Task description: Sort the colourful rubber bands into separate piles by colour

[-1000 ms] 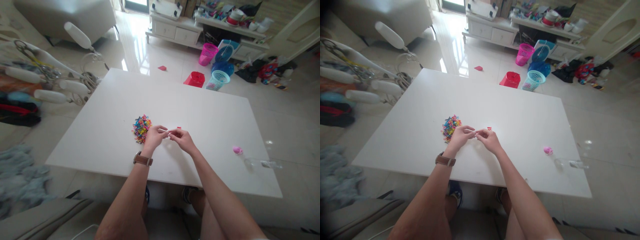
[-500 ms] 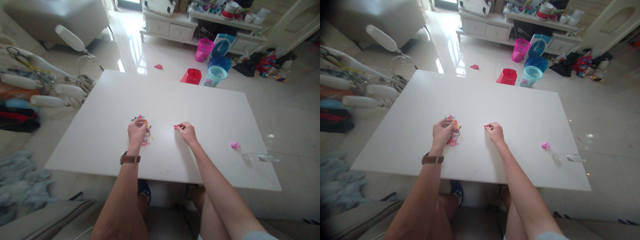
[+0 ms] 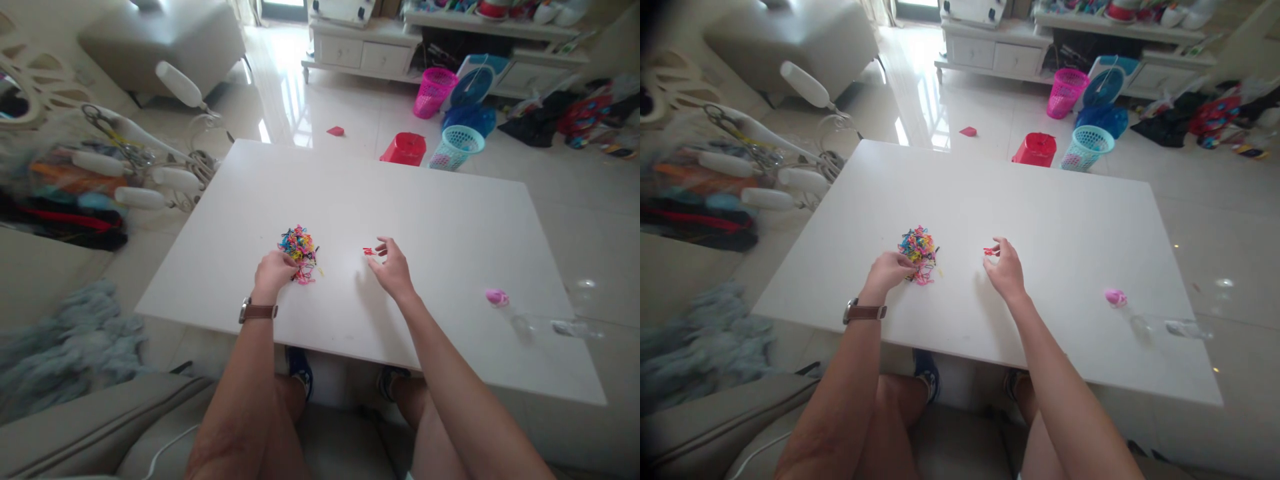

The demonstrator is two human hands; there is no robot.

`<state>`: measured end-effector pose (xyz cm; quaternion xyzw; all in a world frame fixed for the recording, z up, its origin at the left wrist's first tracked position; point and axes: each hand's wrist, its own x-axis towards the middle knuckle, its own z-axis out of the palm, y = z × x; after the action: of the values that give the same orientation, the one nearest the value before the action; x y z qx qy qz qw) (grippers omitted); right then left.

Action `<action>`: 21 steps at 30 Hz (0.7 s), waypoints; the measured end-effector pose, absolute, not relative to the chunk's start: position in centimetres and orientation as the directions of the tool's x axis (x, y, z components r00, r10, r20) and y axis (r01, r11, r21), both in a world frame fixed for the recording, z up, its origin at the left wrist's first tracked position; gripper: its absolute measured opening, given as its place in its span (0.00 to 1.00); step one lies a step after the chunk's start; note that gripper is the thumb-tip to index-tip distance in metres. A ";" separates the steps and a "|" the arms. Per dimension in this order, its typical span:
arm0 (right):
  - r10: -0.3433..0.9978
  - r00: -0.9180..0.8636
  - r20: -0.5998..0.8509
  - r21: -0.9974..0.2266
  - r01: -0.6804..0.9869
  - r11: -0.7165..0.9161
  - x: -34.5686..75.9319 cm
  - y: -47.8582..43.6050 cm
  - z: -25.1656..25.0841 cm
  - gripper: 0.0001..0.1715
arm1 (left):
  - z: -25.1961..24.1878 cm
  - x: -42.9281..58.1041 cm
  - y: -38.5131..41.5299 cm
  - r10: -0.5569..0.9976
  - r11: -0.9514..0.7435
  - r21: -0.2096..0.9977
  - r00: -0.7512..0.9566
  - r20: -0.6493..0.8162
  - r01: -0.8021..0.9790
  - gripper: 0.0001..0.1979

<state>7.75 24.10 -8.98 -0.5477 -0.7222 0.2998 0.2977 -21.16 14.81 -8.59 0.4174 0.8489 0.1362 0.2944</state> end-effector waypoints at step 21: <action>0.960 -0.260 0.108 -0.797 0.554 0.240 9.1 22.2 -5.9 0.21 | -8.8 -21.1 15.5 0.782 0.615 0.459 -0.569 -0.254 0.641 0.12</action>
<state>9.13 22.22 -5.91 -0.5230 -0.7235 0.3265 0.3106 -21.06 15.48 -8.79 0.4084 0.8712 0.1600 0.2205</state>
